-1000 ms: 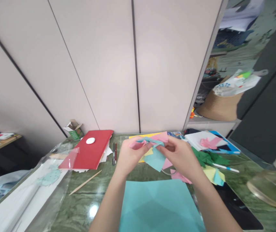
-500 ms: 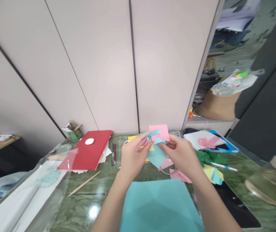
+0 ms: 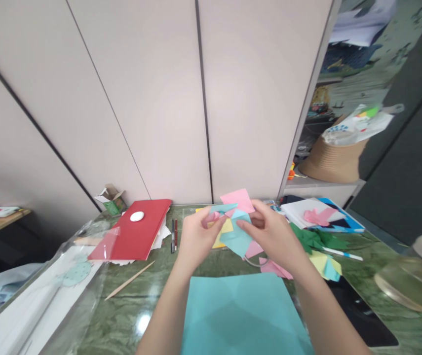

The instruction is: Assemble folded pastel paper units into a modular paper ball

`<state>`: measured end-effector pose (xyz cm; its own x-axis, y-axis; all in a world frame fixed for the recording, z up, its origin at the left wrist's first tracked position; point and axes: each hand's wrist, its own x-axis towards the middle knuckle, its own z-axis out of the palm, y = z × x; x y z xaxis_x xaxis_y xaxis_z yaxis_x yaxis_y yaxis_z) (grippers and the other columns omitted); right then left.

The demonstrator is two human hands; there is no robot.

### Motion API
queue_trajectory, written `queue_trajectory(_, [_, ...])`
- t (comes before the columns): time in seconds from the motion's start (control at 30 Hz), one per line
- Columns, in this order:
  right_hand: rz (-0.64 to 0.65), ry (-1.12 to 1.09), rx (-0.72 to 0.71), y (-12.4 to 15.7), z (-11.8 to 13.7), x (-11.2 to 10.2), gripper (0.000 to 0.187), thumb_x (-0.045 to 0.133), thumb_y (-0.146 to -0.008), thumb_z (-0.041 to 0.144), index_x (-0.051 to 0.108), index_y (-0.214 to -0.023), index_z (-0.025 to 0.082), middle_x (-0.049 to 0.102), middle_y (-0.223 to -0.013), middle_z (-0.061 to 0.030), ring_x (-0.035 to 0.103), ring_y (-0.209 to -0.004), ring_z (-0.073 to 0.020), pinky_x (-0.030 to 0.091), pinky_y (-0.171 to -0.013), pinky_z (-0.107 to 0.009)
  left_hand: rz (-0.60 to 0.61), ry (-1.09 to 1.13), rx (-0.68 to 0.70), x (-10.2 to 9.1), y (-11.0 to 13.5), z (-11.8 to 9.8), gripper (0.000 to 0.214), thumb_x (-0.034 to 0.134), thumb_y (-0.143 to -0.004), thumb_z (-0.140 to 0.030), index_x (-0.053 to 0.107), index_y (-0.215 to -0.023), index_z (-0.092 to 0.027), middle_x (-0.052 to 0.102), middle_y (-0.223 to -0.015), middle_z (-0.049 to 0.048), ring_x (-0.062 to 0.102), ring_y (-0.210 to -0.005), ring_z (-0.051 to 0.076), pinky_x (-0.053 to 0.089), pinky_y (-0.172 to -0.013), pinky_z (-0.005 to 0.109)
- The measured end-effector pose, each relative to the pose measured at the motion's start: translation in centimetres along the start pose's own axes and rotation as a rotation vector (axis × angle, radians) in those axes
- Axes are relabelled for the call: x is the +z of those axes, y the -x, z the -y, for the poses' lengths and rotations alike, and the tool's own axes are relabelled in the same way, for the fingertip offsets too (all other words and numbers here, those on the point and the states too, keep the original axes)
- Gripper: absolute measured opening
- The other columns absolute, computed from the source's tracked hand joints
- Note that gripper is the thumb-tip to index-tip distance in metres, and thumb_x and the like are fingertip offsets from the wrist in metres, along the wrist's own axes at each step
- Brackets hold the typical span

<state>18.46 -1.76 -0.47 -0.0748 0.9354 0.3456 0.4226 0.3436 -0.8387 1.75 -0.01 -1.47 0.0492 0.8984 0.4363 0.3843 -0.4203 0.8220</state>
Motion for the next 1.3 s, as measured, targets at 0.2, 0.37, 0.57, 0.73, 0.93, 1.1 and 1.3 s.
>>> queue_trajectory(0.2, [0.06,-0.307,0.036,0.2,0.6,0.3,0.069,0.058,-0.074,0.021,0.028,-0.136,0.027,0.067,-0.099,-0.0032,0.066,-0.087,-0.0187,0.055,-0.073,-0.033,-0.142,0.014,-0.011,0.3,0.0,-0.2,0.022,0.059,-0.076,-0.036,0.058,-0.068,-0.016,0.056,-0.06,-0.003,0.049,-0.057,0.01,0.037,-0.052,0.02])
queue_trajectory(0.37, [0.019,-0.197,-0.014,0.4,0.3,0.5,0.064,0.053,-0.078,0.017,0.031,-0.136,0.03,0.067,-0.093,-0.002,0.065,-0.087,-0.0182,0.054,-0.076,-0.035,-0.143,0.002,0.027,0.1,0.1,-0.7,0.015,0.056,-0.078,-0.029,0.064,-0.083,-0.018,0.065,-0.073,-0.0004,0.057,-0.068,0.013,0.042,-0.061,0.021])
queue_trajectory(0.57, [0.018,0.017,-0.012,0.7,0.6,0.2,0.06,0.052,-0.08,0.021,0.033,-0.135,0.036,0.06,-0.066,0.0045,0.059,-0.057,-0.0152,0.051,-0.054,-0.03,-0.099,-0.079,0.037,-0.1,0.1,-0.5,0.016,0.056,-0.078,-0.03,0.054,-0.069,-0.018,0.055,-0.059,-0.0042,0.047,-0.053,0.01,0.036,-0.052,0.019])
queue_trajectory(0.73, [0.075,0.085,-0.028,1.0,1.0,0.1,0.064,0.054,-0.078,0.021,0.031,-0.136,0.038,0.069,-0.085,0.0026,0.065,-0.083,-0.0189,0.051,-0.074,-0.033,-0.104,-0.121,0.037,-0.1,0.0,-0.5,0.018,0.054,-0.079,-0.03,0.051,-0.067,-0.018,0.05,-0.055,-0.0058,0.044,-0.048,0.008,0.033,-0.048,0.019])
queue_trajectory(0.93, [0.016,0.203,-0.046,1.1,1.0,-0.1,0.054,0.044,-0.082,0.02,0.036,-0.134,0.031,0.068,-0.071,0.0029,0.066,-0.067,-0.0175,0.046,-0.059,-0.026,0.011,0.044,-0.001,-0.4,-0.1,-0.6,0.014,0.057,-0.078,-0.031,0.06,-0.077,-0.017,0.06,-0.069,-0.0015,0.055,-0.063,0.012,0.04,-0.057,0.021])
queue_trajectory(1.1, [-0.083,0.253,-0.077,0.8,0.9,0.0,0.034,0.046,-0.081,0.019,0.05,-0.115,0.028,0.068,-0.073,0.0036,0.063,-0.063,-0.015,0.042,-0.057,-0.023,0.197,0.506,-0.14,-0.5,-0.3,-0.1,0.019,0.066,-0.072,-0.028,0.064,-0.088,-0.018,0.066,-0.086,0.0023,0.06,-0.077,0.016,0.047,-0.067,0.025])
queue_trajectory(1.3, [-0.111,0.239,-0.116,0.4,0.3,0.3,0.023,0.05,-0.078,0.018,0.053,-0.099,0.028,0.063,-0.064,0.0066,0.061,-0.059,-0.014,0.04,-0.054,-0.021,0.267,0.648,-0.21,-0.4,-0.4,0.3,0.02,0.068,-0.072,-0.027,0.064,-0.088,-0.018,0.064,-0.082,0.0021,0.059,-0.072,0.013,0.046,-0.065,0.023])
